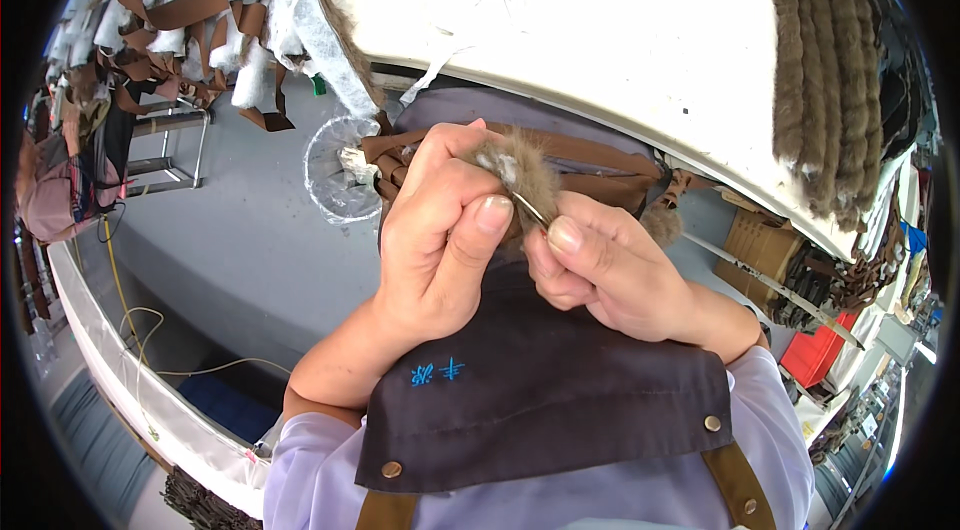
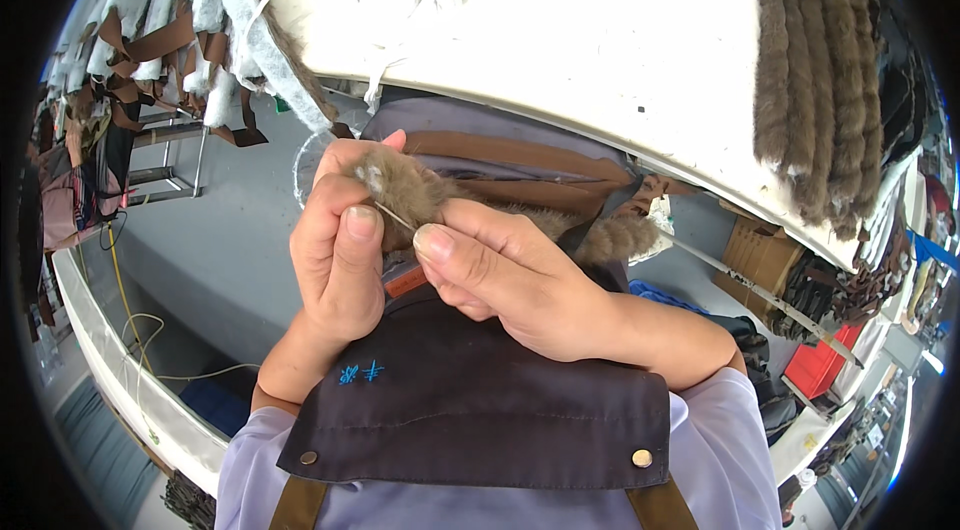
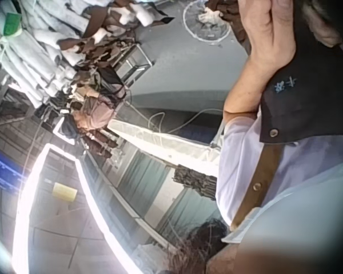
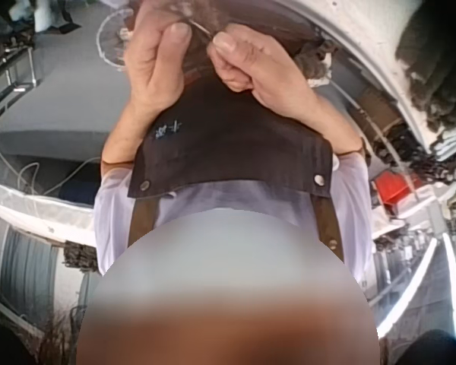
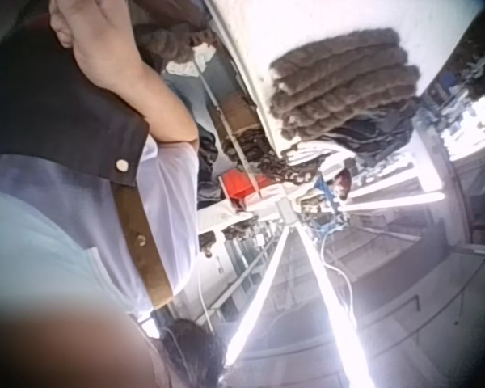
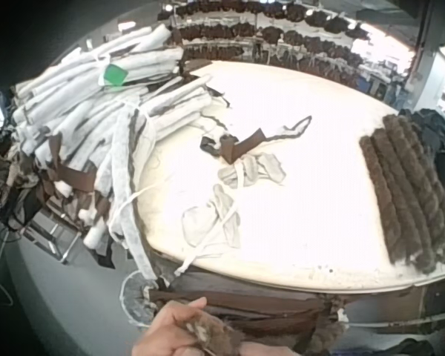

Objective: Trimming and finishing processed fur pieces at a workbench.

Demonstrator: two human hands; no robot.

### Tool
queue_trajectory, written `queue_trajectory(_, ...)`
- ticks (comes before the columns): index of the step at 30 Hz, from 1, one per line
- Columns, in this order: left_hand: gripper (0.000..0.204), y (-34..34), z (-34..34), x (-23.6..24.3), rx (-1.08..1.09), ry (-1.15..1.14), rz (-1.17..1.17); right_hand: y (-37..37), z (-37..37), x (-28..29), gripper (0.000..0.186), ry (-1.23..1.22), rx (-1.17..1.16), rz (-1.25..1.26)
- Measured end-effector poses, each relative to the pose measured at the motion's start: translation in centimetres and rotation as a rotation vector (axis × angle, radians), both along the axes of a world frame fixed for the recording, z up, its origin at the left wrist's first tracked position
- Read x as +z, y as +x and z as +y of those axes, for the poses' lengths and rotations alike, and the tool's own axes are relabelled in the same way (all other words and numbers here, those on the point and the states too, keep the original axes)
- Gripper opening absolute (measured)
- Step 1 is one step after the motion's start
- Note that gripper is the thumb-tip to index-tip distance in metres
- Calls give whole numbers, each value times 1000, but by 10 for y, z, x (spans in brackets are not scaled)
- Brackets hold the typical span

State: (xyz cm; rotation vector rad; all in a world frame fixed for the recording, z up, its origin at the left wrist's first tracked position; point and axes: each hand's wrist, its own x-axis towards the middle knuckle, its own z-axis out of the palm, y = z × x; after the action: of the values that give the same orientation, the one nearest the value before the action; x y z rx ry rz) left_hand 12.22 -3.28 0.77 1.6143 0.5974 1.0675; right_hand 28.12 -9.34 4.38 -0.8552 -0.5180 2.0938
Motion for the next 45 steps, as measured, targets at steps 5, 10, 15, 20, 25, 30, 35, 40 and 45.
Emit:
queue_trajectory(5,14,0,1,5,-13,58,107,4,3,-7,25,145,-13,-176)
queue_trajectory(10,20,-3,-1,-1,-60,-91,52,11,4,-12,23,64,48,53)
queue_trajectory(15,17,-1,1,4,-127,-351,-202,16,22,-12,37,712,-275,-573)
queue_trajectory(20,15,-2,8,3,-83,-167,-121,16,36,-12,29,735,-87,-670)
queue_trajectory(25,14,-7,3,-2,-136,-357,-221,9,24,-25,32,475,-241,-280)
queue_trajectory(30,16,-8,7,13,-166,-266,19,10,23,-29,31,391,-216,-289)
queue_trajectory(35,20,-4,2,5,-242,-356,-15,8,26,-34,32,279,-225,-60)
queue_trajectory(40,39,-2,-5,3,-210,-546,-175,7,21,-40,36,363,-305,-467)
queue_trajectory(45,40,-3,-4,1,-206,-473,-110,17,7,-12,24,432,-275,-488)
